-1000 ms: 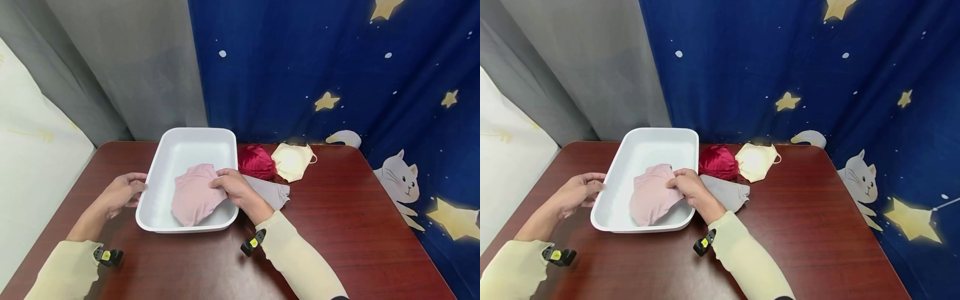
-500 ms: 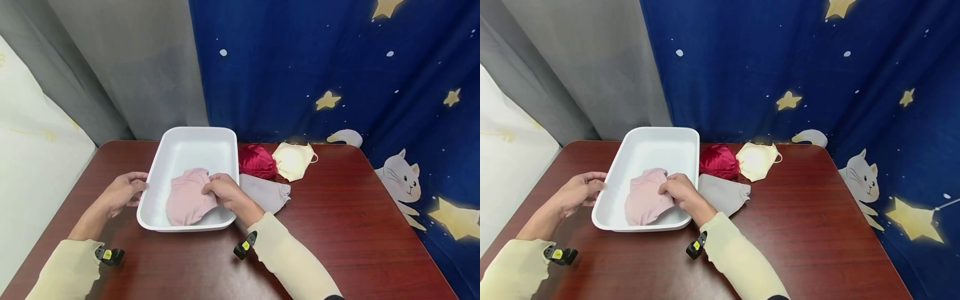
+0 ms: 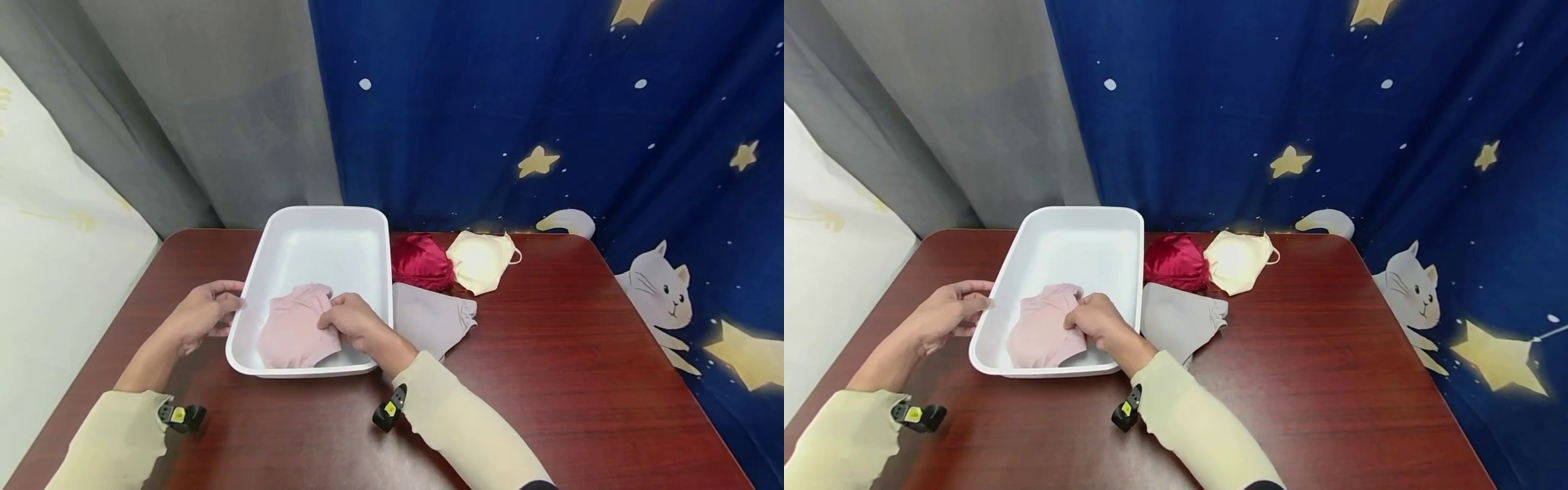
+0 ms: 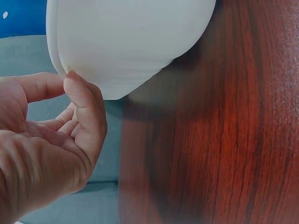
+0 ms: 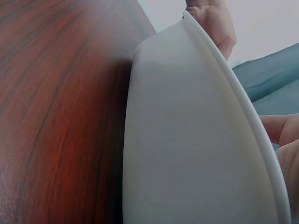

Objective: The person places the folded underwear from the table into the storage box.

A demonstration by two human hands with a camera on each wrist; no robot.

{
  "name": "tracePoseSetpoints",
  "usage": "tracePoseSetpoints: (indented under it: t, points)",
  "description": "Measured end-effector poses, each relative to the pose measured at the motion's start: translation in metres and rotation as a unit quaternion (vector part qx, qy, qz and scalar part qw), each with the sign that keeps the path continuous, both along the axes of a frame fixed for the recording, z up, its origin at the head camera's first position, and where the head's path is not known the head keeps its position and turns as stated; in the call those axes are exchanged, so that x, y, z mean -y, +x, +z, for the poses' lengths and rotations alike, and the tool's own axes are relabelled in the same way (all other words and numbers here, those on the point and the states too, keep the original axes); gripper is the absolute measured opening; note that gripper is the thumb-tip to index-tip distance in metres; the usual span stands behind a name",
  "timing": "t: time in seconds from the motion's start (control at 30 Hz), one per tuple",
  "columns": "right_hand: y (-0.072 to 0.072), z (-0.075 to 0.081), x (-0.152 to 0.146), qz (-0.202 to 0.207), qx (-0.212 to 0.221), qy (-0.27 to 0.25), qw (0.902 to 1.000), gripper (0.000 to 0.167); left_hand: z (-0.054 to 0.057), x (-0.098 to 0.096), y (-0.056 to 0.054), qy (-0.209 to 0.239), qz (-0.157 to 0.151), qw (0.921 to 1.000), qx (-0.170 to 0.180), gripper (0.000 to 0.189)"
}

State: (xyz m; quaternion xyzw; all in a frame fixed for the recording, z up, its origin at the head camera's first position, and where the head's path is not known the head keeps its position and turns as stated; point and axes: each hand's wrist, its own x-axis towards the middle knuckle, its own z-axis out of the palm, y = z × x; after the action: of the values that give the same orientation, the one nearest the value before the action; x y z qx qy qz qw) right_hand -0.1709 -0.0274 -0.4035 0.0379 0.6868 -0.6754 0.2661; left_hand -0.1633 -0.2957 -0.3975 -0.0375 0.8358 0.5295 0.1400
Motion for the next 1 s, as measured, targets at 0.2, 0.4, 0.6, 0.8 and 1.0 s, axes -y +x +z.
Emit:
tracePoseSetpoints:
  t: [0.2,0.4,0.6,0.8,1.0]
  points:
    - [0.0017,-0.0030,0.0041,0.001,-0.008,0.024,0.9997,0.022,-0.0004,-0.0006,-0.0004,-0.002,0.001,1.0000,-0.001,0.052]
    - [0.0039,-0.0031,0.0043,0.001,-0.075,0.152,0.9856,0.015,0.0002,-0.0012,0.0001,-0.001,0.001,1.0000,-0.001,0.052]
    - [0.0033,-0.0011,0.0031,0.014,-0.097,0.215,0.9716,0.010,0.0003,-0.0018,-0.0001,0.004,0.001,1.0000,0.000,0.053]
    - [0.0001,-0.0032,0.0013,0.058,-0.134,0.288,0.9463,0.021,-0.0002,-0.0015,-0.0006,-0.001,0.001,1.0000,-0.001,0.053]
    - [-0.0028,-0.0073,0.0026,0.106,-0.170,0.369,0.9077,0.043,-0.0016,-0.0003,0.0001,-0.006,-0.002,1.0000,-0.003,0.053]
